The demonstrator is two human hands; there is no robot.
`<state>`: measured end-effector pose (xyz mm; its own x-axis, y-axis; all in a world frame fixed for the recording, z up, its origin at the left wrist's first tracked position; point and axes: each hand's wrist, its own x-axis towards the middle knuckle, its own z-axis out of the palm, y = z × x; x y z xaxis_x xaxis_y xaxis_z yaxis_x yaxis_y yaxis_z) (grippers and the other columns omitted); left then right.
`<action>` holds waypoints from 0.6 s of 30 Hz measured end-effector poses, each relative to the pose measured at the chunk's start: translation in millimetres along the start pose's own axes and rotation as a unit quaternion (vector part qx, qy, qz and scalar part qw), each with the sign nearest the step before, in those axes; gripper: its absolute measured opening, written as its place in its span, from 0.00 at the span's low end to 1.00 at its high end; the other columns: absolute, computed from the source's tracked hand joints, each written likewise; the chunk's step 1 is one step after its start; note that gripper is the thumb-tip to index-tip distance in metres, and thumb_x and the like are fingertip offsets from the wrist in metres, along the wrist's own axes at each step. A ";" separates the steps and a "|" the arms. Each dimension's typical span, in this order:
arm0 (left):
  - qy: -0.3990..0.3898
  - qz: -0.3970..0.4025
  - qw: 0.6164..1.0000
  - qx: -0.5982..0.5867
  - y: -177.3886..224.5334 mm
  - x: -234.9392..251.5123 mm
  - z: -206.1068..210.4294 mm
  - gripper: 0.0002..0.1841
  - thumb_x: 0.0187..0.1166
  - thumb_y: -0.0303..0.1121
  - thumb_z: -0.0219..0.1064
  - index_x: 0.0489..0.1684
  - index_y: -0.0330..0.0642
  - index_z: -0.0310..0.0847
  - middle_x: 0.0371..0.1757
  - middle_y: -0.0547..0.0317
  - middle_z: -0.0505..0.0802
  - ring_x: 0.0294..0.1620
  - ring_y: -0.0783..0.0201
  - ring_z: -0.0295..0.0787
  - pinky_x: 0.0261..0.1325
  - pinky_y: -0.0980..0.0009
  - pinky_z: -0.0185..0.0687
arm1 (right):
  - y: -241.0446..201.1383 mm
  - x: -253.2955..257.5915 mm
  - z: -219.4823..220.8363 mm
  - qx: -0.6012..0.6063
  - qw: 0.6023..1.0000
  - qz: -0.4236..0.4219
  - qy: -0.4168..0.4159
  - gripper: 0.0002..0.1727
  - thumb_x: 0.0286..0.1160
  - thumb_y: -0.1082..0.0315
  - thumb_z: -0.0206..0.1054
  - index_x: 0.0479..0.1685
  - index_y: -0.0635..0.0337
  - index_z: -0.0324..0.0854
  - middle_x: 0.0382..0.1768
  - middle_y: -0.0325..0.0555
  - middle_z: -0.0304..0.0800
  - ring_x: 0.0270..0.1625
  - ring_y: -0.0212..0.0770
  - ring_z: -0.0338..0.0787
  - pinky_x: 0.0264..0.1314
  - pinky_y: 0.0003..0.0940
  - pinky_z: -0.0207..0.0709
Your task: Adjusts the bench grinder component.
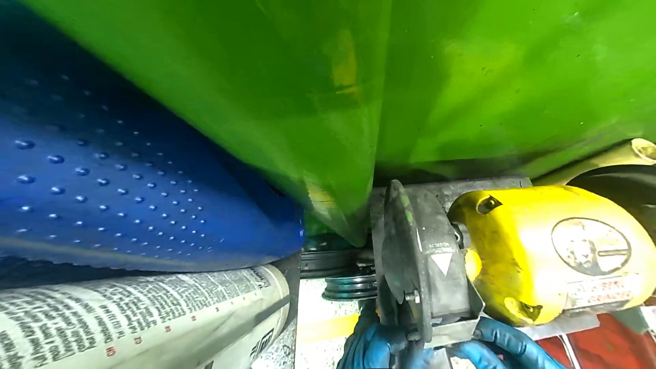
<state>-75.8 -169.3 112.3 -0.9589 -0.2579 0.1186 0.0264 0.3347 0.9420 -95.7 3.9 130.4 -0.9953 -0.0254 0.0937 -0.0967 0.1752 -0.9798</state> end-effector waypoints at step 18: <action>0.004 -0.014 1.000 -0.015 -0.9 2.2 -6.1 0.15 0.76 0.36 0.75 0.37 0.28 0.88 0.32 0.49 0.91 0.37 0.71 0.85 0.48 0.76 0.82 | -1.2 9.5 6.1 -0.019 0.999 -0.016 -0.027 0.05 0.71 0.71 0.77 0.43 0.57 0.91 0.45 0.31 0.97 0.49 0.22 0.93 0.58 0.24 0.88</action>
<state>-76.3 -175.8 113.7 -0.9570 -0.2745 0.0941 0.0079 0.2994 0.9541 -104.9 -2.5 131.4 -0.9899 -0.0844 0.1136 -0.1292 0.2116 -0.9688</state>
